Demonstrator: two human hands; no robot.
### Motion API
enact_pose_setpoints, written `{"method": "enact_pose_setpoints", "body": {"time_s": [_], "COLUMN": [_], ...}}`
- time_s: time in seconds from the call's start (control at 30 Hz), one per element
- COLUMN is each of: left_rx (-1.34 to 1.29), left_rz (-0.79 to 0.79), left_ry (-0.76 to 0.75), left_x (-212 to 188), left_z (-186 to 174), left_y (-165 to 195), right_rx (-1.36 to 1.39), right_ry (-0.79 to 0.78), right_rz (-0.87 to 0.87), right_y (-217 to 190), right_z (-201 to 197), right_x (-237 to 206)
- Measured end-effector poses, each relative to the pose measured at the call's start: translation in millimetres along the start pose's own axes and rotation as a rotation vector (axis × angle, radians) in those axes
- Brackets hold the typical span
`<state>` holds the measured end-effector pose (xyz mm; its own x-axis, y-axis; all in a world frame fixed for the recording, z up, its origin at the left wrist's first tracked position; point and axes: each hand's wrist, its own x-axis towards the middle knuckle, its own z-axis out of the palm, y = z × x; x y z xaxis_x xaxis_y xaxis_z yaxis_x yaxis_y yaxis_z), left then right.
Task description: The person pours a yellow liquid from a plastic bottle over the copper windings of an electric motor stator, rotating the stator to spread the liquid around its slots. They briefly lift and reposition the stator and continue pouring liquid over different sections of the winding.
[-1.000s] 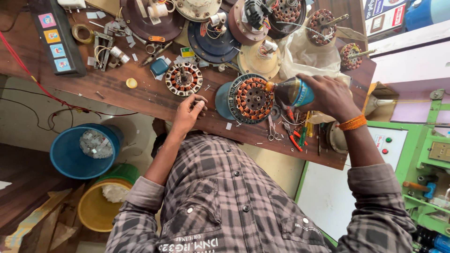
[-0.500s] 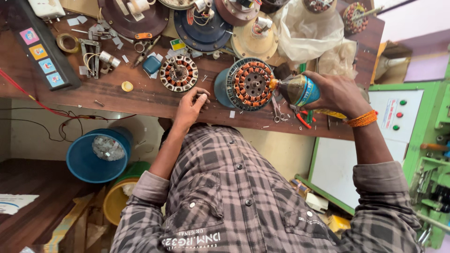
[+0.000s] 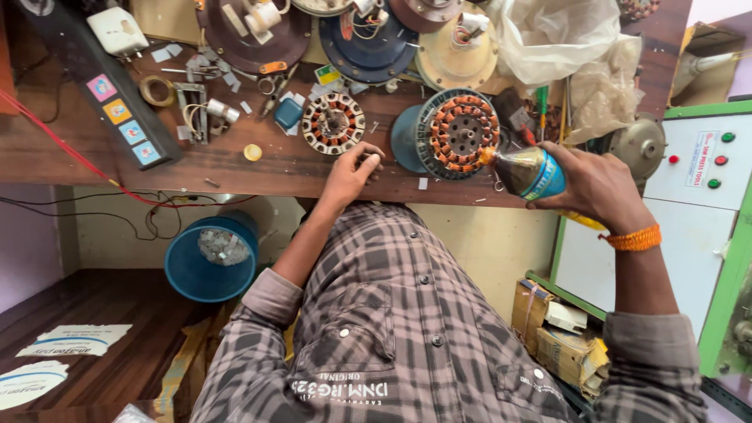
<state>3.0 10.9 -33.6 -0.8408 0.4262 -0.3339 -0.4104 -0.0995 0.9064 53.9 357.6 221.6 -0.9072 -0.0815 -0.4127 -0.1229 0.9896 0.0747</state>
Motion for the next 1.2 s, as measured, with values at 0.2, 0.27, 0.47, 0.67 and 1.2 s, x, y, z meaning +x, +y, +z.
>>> {"method": "enact_pose_setpoints", "body": {"time_s": [0.2,0.27,0.47,0.67,1.2], "left_rx": [-0.008,-0.001,0.015,0.003,-0.071], "left_rz": [-0.021,-0.031,-0.061,-0.09,-0.032], "left_ry": [-0.069,-0.08,-0.098,-0.12,-0.047], "left_x": [-1.0,-2.5,-5.8,-6.1,-2.7], "left_z": [-11.9,-15.8,-27.3,-37.6,-81.8], "left_y": [1.8,3.1,10.5,13.9,9.6], "right_rx": [-0.026,-0.014,-0.002,-0.038,-0.147], "right_ry": [0.003,-0.002,0.007,0.058,0.03], "right_rz": [0.048,0.048,0.094,0.08,0.019], "right_y": [-18.6,-24.3,-38.5,-49.8,-74.2], "right_z": [8.4,11.3,11.3,6.3,-12.1], "right_x": [-8.0,-9.0,-14.9,-19.2,5.9]}}
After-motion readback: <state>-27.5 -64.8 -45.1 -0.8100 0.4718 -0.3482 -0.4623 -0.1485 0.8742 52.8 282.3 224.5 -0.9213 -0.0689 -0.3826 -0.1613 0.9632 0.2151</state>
